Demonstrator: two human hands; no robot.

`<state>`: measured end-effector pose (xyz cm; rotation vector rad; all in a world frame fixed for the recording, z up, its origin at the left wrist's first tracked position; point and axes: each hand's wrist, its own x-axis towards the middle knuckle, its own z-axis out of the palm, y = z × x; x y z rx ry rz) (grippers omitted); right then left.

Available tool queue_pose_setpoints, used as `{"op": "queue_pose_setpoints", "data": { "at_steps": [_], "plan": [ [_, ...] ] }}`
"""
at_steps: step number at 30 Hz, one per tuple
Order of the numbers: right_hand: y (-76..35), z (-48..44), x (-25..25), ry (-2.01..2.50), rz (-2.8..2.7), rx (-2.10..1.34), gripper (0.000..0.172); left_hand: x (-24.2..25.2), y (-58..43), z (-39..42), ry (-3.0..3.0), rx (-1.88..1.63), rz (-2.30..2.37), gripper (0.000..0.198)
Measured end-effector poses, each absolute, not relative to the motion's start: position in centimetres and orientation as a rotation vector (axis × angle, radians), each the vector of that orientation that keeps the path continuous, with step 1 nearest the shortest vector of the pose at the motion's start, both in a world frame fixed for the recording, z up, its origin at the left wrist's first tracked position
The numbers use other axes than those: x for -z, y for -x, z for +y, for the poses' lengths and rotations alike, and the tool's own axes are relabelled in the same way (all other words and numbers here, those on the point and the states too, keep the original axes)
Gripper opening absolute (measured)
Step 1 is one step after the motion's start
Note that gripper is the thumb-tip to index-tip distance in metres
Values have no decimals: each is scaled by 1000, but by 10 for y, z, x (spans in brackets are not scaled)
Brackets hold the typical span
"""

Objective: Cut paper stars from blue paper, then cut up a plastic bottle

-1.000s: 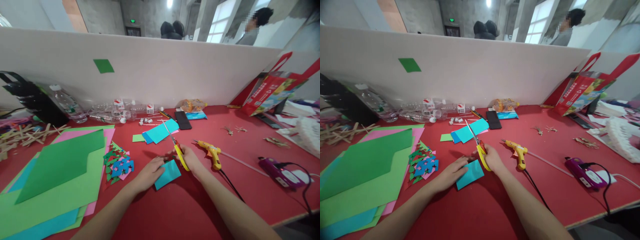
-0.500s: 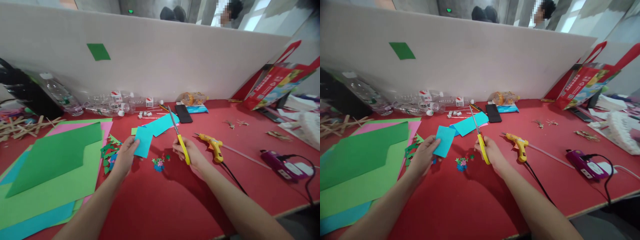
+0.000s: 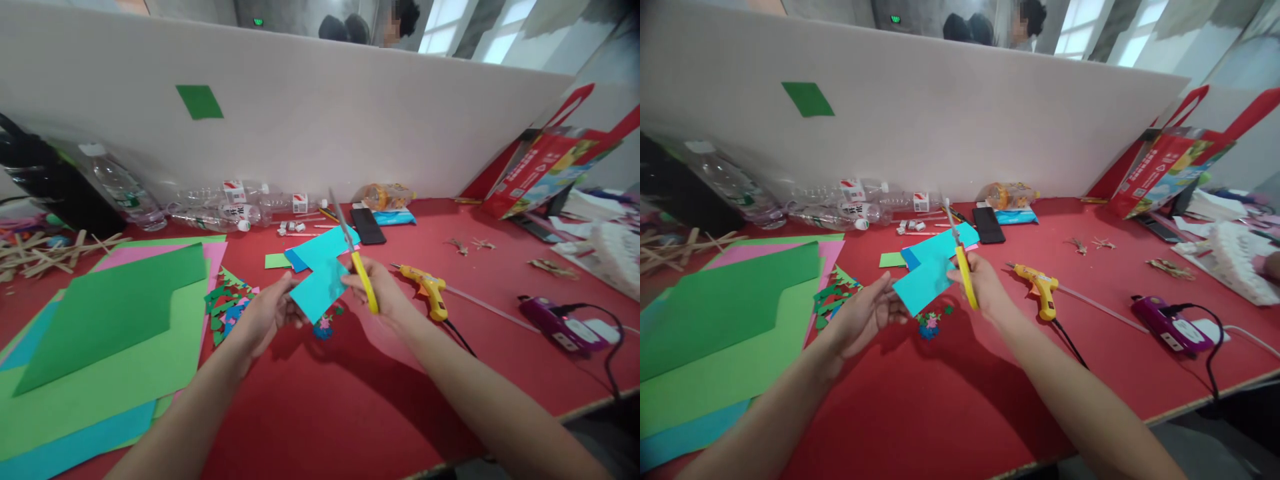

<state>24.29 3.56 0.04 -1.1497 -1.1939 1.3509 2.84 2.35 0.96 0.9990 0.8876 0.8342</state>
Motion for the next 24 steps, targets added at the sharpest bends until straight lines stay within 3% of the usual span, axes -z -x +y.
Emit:
{"op": "queue_pose_setpoints", "data": {
  "at_steps": [4, 11, 17, 22, 24],
  "plan": [
    [-260, 45, -1, 1111, -1126, -1279, 31, 1, -30, 22, -986, -864, 842, 23],
    [-243, 24, 0, 1153, -1141, -1283, 29, 1, -42, 11, -1256, -822, 903, 50],
    [-235, 20, 6, 1324, -1326, -1217, 28, -22, -45, 11, -1106, -889, 1011, 27],
    [-274, 36, -1, 1651, -1530, -880, 12, -26, -24, 18, -1011, -1122, 1140, 18],
    [-288, 40, -3, 1788, -1597, -751, 14, -19, -18, 18, -991, -1091, 1133, 18]
  ]
}}
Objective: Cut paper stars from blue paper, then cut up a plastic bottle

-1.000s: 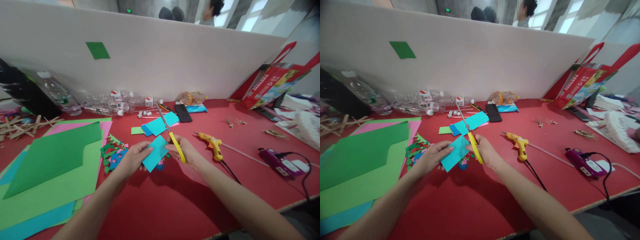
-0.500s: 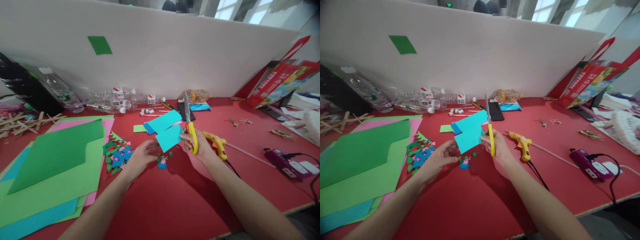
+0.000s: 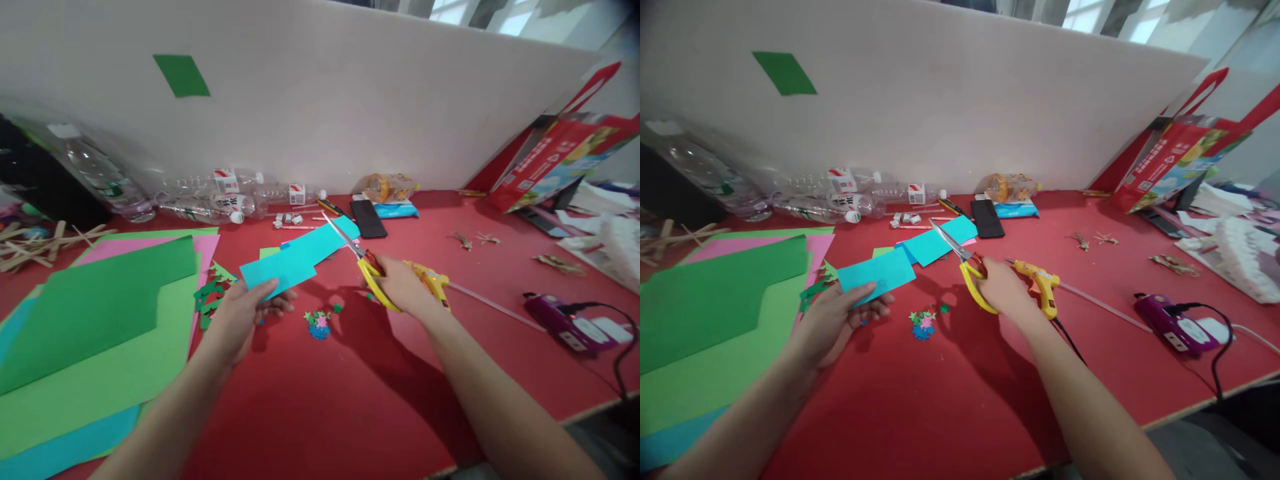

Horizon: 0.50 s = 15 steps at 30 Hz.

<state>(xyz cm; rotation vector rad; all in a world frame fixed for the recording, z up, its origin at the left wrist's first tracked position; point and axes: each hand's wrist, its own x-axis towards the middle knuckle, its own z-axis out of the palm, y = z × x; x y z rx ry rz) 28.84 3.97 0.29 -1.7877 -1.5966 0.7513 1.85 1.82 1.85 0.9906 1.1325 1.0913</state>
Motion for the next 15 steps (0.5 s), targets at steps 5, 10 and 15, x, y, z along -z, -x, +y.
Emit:
{"op": "queue_pose_setpoints", "data": {
  "at_steps": [5, 10, 15],
  "plan": [
    [-300, 38, -7, 1975, -1741, -608, 17, -6, -15, 16, -965, -1034, 1129, 21],
    [-286, 28, -15, 2024, -1783, -622, 19, -2, -10, 19, -946, -1042, 1121, 19],
    [-265, 17, -14, 1865, -1780, -801, 13, -1, -11, 19, -965, -1045, 1102, 18]
  ]
}}
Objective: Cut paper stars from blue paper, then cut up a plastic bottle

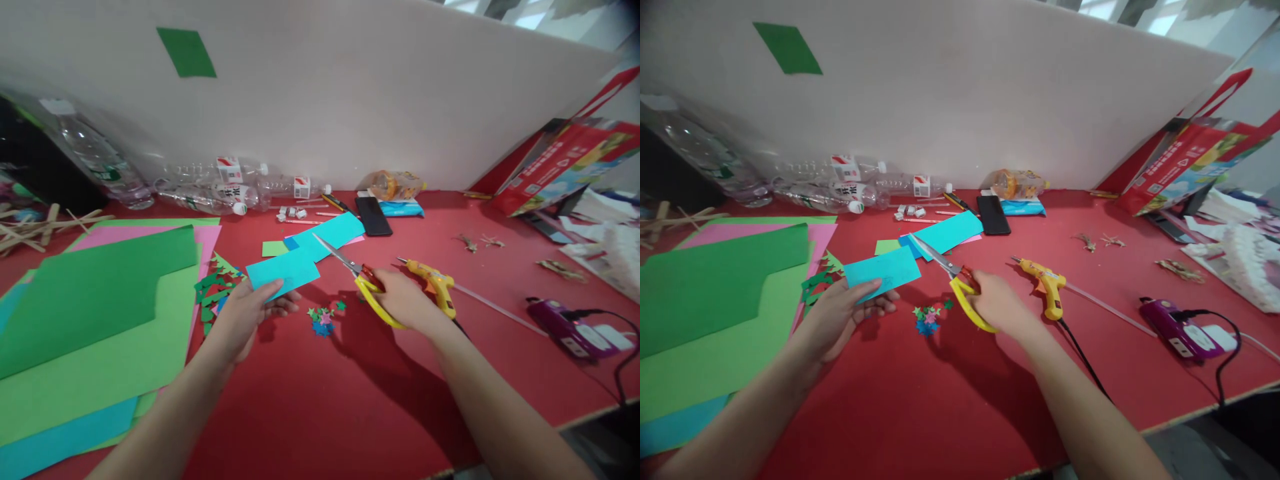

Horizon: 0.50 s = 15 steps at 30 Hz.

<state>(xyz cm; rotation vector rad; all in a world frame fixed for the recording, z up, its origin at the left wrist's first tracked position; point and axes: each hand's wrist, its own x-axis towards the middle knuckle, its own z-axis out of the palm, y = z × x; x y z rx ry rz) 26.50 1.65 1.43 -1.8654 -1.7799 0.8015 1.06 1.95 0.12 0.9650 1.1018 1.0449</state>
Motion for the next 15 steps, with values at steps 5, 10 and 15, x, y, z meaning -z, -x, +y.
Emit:
{"op": "queue_pose_setpoints", "data": {
  "at_steps": [5, 10, 15],
  "plan": [
    [-250, 11, -10, 1678, -1641, -1106, 10, -1, -15, 17, -979, -987, 1105, 17],
    [-234, 7, -13, 1484, -1399, -1339, 23, -3, -24, 11, -1068, -841, 1042, 18],
    [-223, 4, -5, 1273, -1113, -1482, 31, -8, -27, 4, -1184, -698, 1022, 29]
  ]
}}
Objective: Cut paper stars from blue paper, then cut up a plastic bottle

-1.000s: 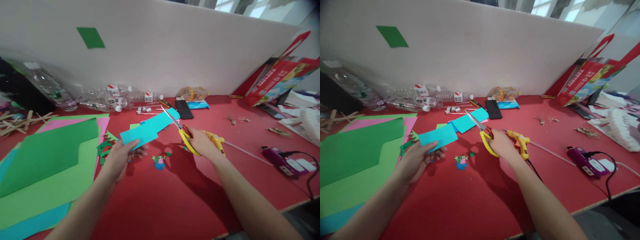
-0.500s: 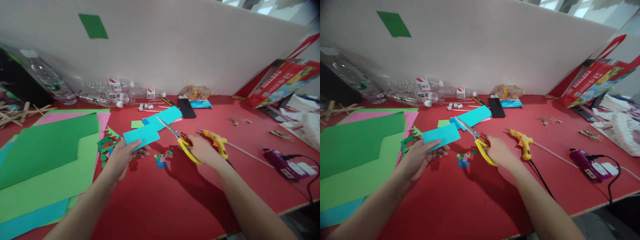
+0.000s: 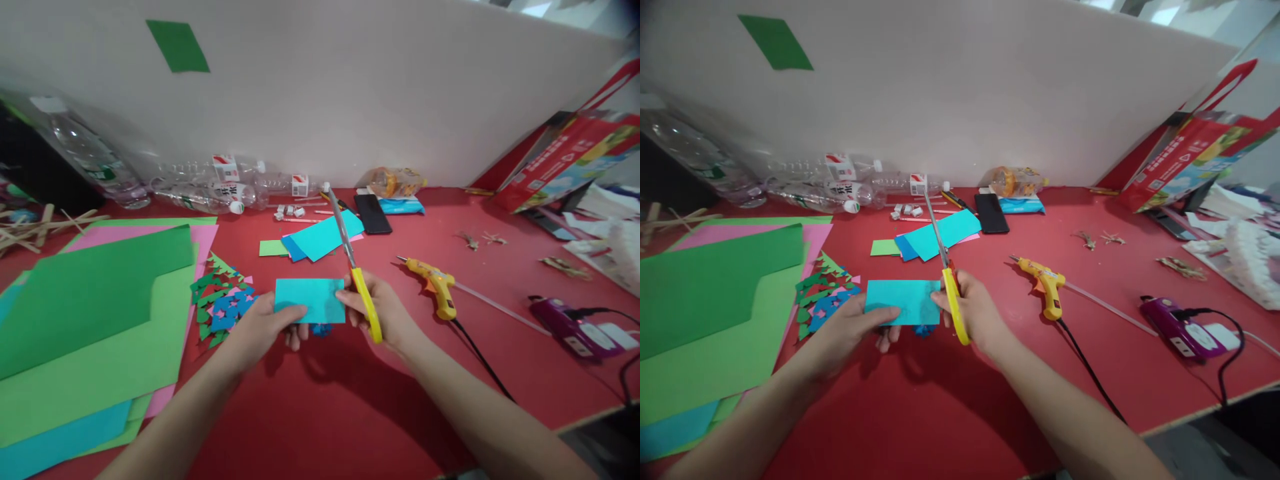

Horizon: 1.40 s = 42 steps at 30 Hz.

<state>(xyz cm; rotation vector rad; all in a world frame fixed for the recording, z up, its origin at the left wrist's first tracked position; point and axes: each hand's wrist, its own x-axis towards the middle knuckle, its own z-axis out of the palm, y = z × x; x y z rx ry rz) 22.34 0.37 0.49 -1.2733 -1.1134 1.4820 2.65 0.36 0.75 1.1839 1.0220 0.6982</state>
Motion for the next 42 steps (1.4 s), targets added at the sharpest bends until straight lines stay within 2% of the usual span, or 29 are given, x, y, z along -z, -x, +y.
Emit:
{"op": "queue_pose_setpoints", "data": {
  "at_steps": [7, 10, 12, 14, 18, 22, 29, 38, 42],
  "plan": [
    [-219, -1, 0, 1122, -1020, -1565, 37, -4, -28, -5, -1055, -744, 661, 24],
    [-213, -5, 3, 1099, -1045, -1610, 39, -5, -39, -11, -1180, -838, 768, 17],
    [-212, -7, 7, 1127, -1096, -1603, 39, -4, -45, -14, -1199, -885, 912, 21],
    [-214, -8, 10, 1196, -1212, -1521, 36, -1, -47, -15, -1178, -875, 989, 23],
    [-226, -7, 6, 1394, -1511, -1130, 30, 0, -46, -13, -1050, -884, 1031, 22],
    [-237, -2, -7, 1519, -1525, -928, 34, -11, -39, -1, -902, -1038, 1102, 19],
    [-245, 5, -23, 1427, -1734, -1126, 37, -35, -22, 6, -805, -1133, 1097, 16],
    [-241, -16, -13, 1491, -2030, -1265, 43, -17, -17, -5, -838, -1248, 1180, 20],
    [-242, -21, -11, 1345, -1975, -1458, 44, -20, -17, -8, -865, -1324, 1199, 18]
  ]
}}
